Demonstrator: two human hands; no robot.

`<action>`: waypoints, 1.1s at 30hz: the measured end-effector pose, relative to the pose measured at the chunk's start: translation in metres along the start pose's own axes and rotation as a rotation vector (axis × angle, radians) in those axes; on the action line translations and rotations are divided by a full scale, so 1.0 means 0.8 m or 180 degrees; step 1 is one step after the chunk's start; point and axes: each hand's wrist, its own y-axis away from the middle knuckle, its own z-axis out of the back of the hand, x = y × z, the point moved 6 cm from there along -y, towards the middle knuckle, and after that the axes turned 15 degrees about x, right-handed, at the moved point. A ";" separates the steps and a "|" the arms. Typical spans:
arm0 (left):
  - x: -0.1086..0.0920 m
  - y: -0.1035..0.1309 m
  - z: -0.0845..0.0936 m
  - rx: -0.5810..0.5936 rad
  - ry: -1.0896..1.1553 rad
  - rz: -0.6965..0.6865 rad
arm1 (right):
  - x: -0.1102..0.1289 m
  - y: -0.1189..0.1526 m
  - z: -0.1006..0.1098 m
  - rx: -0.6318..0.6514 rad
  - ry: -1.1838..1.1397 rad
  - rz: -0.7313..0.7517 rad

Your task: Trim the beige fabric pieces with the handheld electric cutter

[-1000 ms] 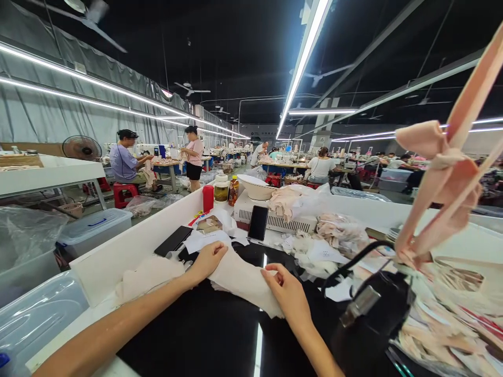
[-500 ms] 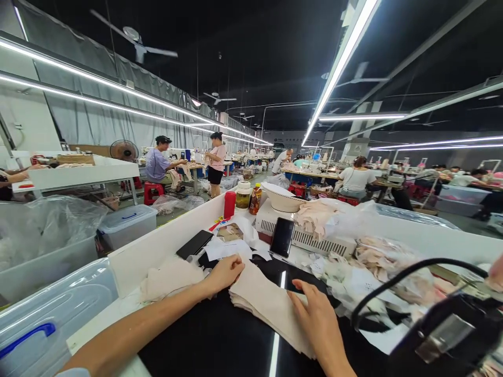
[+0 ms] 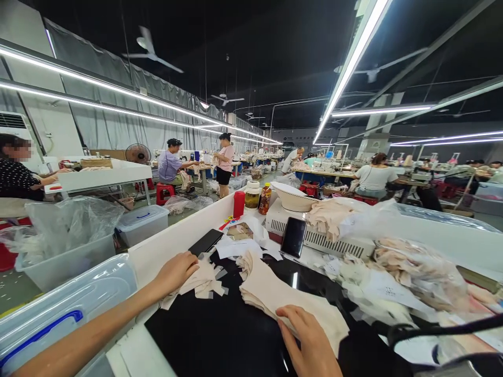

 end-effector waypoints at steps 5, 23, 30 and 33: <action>0.003 -0.004 -0.005 -0.0092 0.0106 -0.0099 | 0.028 0.005 -0.004 0.0272 -0.0057 0.0153; -0.047 0.044 0.031 -0.0399 0.1823 -0.0942 | 0.077 0.014 -0.038 0.0701 -0.1595 -0.0503; -0.119 0.087 0.010 0.0181 0.2155 -0.1514 | 0.112 -0.013 -0.059 0.0568 -0.2726 -0.0659; -0.138 0.096 -0.004 0.0510 0.2466 -0.1642 | 0.134 -0.014 -0.065 0.1032 -0.3085 -0.0417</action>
